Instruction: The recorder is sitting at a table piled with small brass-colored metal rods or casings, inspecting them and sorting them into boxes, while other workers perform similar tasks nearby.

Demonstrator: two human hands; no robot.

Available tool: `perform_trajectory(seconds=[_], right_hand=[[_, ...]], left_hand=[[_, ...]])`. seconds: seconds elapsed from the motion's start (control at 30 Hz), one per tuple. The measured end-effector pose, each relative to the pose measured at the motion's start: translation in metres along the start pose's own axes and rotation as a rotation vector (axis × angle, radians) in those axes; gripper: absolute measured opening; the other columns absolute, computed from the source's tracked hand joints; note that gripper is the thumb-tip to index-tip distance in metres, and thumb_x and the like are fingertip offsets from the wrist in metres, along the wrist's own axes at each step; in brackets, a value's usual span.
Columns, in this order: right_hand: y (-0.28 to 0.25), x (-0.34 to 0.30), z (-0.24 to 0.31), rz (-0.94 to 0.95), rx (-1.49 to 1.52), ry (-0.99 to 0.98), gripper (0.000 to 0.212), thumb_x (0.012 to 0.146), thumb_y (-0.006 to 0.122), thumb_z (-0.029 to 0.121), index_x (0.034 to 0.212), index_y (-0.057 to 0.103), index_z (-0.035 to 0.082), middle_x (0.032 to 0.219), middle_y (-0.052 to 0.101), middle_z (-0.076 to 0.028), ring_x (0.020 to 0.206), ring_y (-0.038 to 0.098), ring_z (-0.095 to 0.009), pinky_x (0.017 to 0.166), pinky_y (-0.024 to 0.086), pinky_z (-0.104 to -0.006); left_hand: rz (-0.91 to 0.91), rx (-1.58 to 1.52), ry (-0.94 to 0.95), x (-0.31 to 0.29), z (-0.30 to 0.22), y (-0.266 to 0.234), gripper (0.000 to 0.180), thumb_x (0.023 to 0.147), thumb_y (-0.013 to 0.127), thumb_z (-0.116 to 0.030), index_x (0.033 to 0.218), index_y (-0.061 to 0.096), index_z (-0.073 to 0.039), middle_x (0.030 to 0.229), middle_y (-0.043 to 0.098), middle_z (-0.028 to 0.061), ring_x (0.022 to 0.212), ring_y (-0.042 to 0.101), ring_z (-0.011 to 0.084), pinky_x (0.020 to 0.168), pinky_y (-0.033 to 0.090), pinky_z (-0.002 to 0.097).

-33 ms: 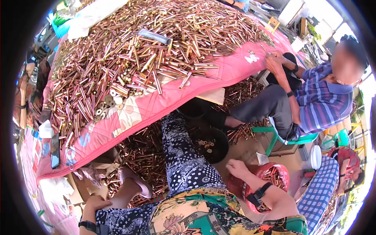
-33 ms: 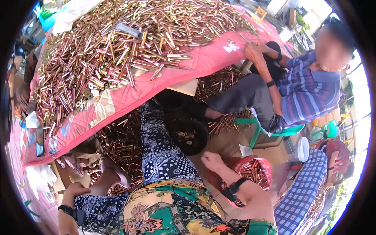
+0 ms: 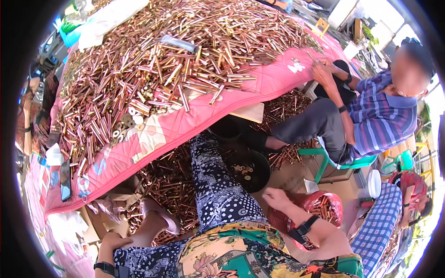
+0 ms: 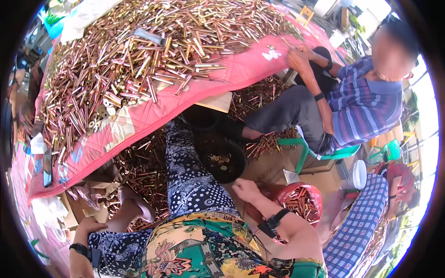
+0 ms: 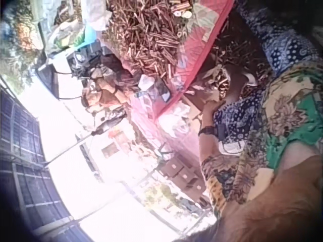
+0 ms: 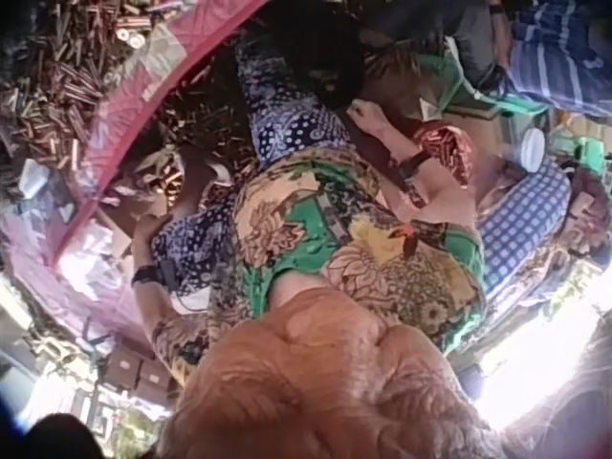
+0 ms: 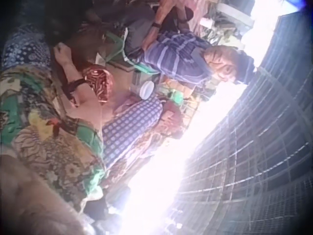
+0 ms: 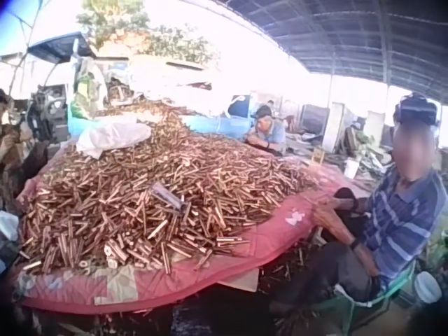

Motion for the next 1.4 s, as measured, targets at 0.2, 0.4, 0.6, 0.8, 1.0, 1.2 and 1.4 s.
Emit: perform_trajectory(seconds=[0.2, 0.4, 0.6, 0.8, 1.0, 1.2, 1.4], right_hand=[[0.011, 0.016, 0.037, -0.246, 0.140, -0.148, 0.018, 0.077, 0.055, 0.018, 0.071, 0.053, 0.002, 0.069, 0.055, -0.021, 0.064, 0.056, -0.037, 0.057, 0.045, -0.0390], [0.021, 0.015, -0.006, -0.267, 0.210, -0.006, 0.020, 0.076, 0.056, 0.020, 0.075, 0.059, 0.001, 0.073, 0.058, -0.020, 0.068, 0.057, -0.035, 0.060, 0.046, -0.0379], [0.043, 0.009, -0.004, -0.202, 0.155, 0.043, 0.022, 0.077, 0.056, 0.026, 0.080, 0.060, 0.004, 0.076, 0.060, -0.020, 0.074, 0.059, -0.036, 0.066, 0.047, -0.0410], [0.029, 0.001, -0.004, -0.215, 0.175, 0.097, 0.023, 0.078, 0.055, 0.028, 0.082, 0.061, 0.006, 0.078, 0.061, -0.019, 0.075, 0.060, -0.036, 0.068, 0.048, -0.0412], [0.040, 0.019, -0.001, -0.204, 0.088, 0.050, 0.022, 0.077, 0.055, 0.027, 0.081, 0.061, 0.006, 0.077, 0.061, -0.019, 0.075, 0.059, -0.036, 0.067, 0.047, -0.0414], [0.027, 0.012, 0.000, -0.180, 0.079, -0.010, 0.019, 0.076, 0.055, 0.024, 0.079, 0.060, 0.005, 0.075, 0.060, -0.019, 0.073, 0.058, -0.037, 0.066, 0.047, -0.0424], [0.016, 0.020, 0.036, -0.112, 0.056, -0.049, 0.016, 0.077, 0.057, 0.020, 0.078, 0.059, 0.004, 0.069, 0.059, -0.018, 0.066, 0.059, -0.034, 0.059, 0.047, -0.0385]], left_hand=[[-0.129, 0.111, 0.011, -0.013, -0.024, -0.029, 0.058, 0.053, 0.066, -0.058, 0.068, 0.068, -0.002, 0.081, 0.064, 0.0194, 0.076, 0.063, 0.0299, 0.071, 0.050, 0.0368], [-0.011, 0.040, 0.337, 0.087, 0.034, 0.021, 0.060, 0.056, 0.064, -0.059, 0.082, 0.069, -0.005, 0.090, 0.064, 0.0158, 0.085, 0.061, 0.0304, 0.078, 0.048, 0.0352], [-0.183, 0.222, 0.532, 0.160, -0.111, -0.107, 0.062, 0.056, 0.063, -0.061, 0.083, 0.069, -0.005, 0.092, 0.064, 0.0159, 0.087, 0.061, 0.0304, 0.079, 0.047, 0.0354], [-0.207, 0.352, 0.537, 0.147, -0.171, -0.128, 0.065, 0.055, 0.062, -0.063, 0.084, 0.069, -0.005, 0.093, 0.064, 0.0161, 0.088, 0.060, 0.0304, 0.080, 0.047, 0.0356], [-0.125, 0.430, 0.383, 0.107, -0.130, -0.099, 0.068, 0.055, 0.061, -0.065, 0.085, 0.068, -0.005, 0.094, 0.064, 0.0162, 0.090, 0.060, 0.0305, 0.082, 0.046, 0.0357], [0.022, 0.320, 0.123, 0.026, -0.043, -0.015, 0.073, 0.054, 0.059, -0.069, 0.088, 0.068, -0.004, 0.096, 0.063, 0.0168, 0.092, 0.059, 0.0304, 0.084, 0.045, 0.0363], [0.037, 0.114, 0.318, 0.026, -0.039, -0.001, 0.079, 0.054, 0.061, -0.066, 0.108, 0.060, -0.008, 0.106, 0.059, 0.0185, 0.099, 0.056, 0.0310, 0.086, 0.044, 0.0387]])
Point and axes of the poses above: each hand's wrist, its own x-axis towards the middle knuckle, its own y-axis out of the palm, z = x × y, the point moved 10 cm from there along x, towards the middle knuckle
